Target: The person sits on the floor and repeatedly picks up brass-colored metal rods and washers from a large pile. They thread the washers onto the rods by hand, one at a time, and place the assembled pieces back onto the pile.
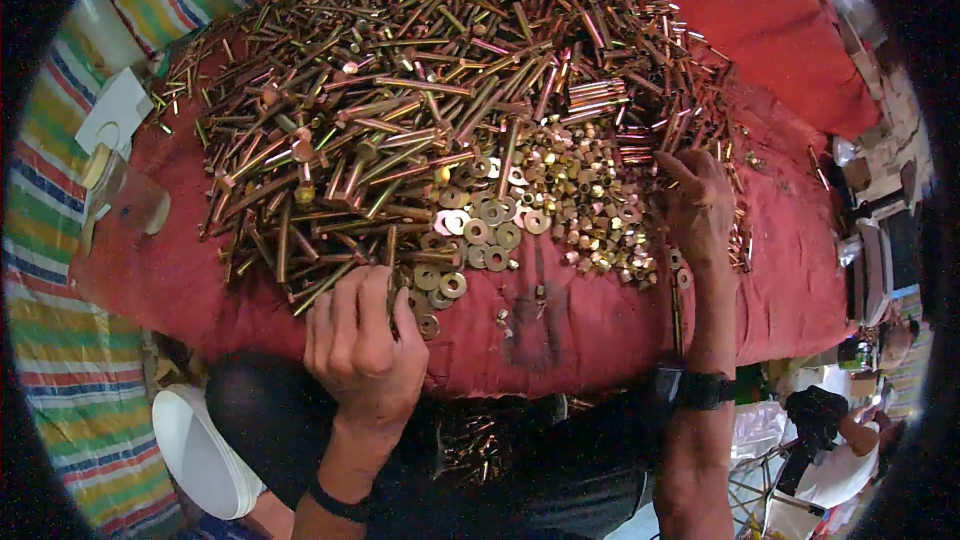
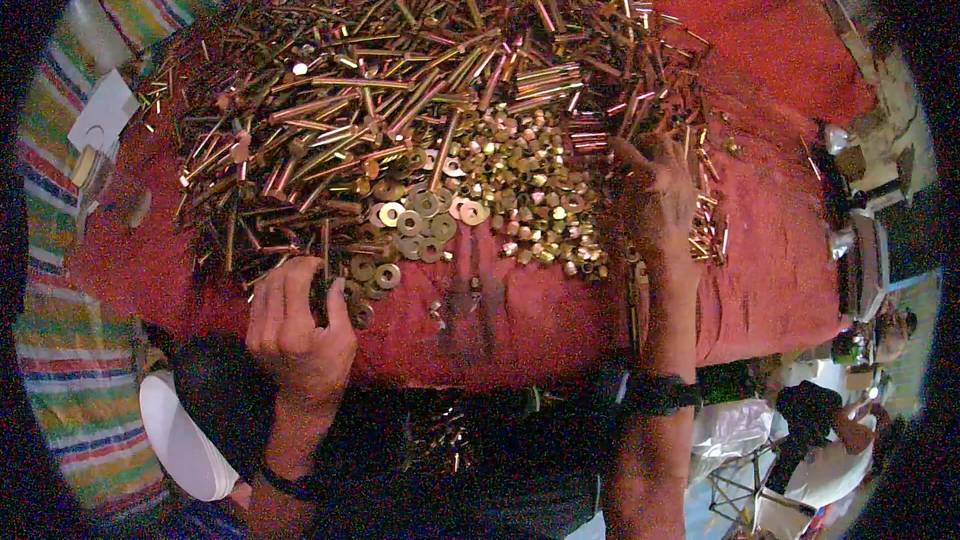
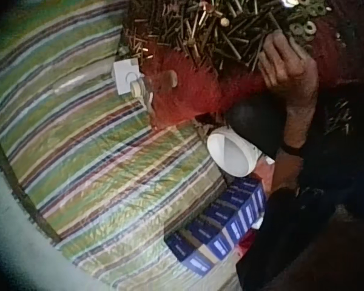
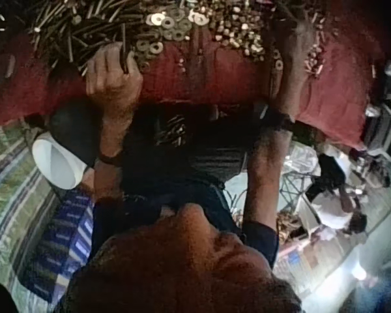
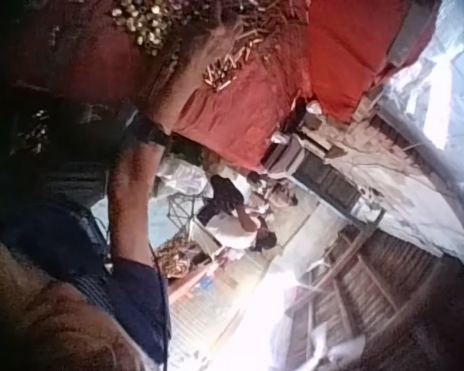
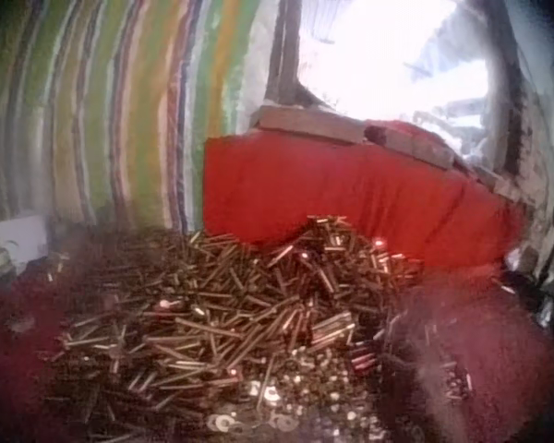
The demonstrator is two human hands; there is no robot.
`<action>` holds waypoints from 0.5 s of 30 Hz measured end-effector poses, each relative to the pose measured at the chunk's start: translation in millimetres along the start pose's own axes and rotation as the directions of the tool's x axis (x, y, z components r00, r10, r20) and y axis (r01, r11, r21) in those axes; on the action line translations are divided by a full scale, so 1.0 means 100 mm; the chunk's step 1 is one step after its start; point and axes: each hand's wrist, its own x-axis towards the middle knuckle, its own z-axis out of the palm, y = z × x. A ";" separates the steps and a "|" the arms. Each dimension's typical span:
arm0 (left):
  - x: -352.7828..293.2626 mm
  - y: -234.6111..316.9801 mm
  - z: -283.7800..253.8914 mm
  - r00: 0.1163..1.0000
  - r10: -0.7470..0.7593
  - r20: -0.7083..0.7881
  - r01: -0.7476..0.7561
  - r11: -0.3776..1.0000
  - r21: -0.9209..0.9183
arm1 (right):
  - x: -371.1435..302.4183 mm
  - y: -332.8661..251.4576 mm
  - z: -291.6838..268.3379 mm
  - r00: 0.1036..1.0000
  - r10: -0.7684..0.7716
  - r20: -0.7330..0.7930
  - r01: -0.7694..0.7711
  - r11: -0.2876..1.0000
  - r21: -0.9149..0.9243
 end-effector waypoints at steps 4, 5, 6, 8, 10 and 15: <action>-0.04 -0.04 -0.02 0.996 -0.066 0.056 0.067 0.998 -0.018 | 0.01 0.04 0.05 0.999 -0.043 -0.023 0.044 0.999 0.029; -0.05 -0.04 -0.02 0.997 -0.062 0.041 0.065 0.996 -0.062 | 0.01 0.05 0.03 0.999 -0.035 -0.037 0.036 0.999 0.035; -0.03 -0.05 -0.03 0.998 -0.057 0.027 0.060 0.992 -0.107 | 0.01 0.05 0.04 0.998 -0.024 -0.051 0.026 0.999 0.040; -0.03 -0.02 -0.08 0.947 -0.284 0.151 0.321 0.869 -0.377 | 0.03 0.05 0.03 0.997 -0.041 -0.068 0.044 0.998 0.038; -0.01 -0.01 -0.14 0.853 -0.406 0.328 0.519 0.595 -0.614 | 0.06 0.04 0.02 0.988 -0.104 -0.118 0.107 0.994 0.017; 0.06 -0.01 -0.24 0.600 -0.219 0.769 0.746 -0.194 -0.637 | 0.05 -0.07 0.08 0.960 -0.279 -0.030 0.278 0.960 -0.029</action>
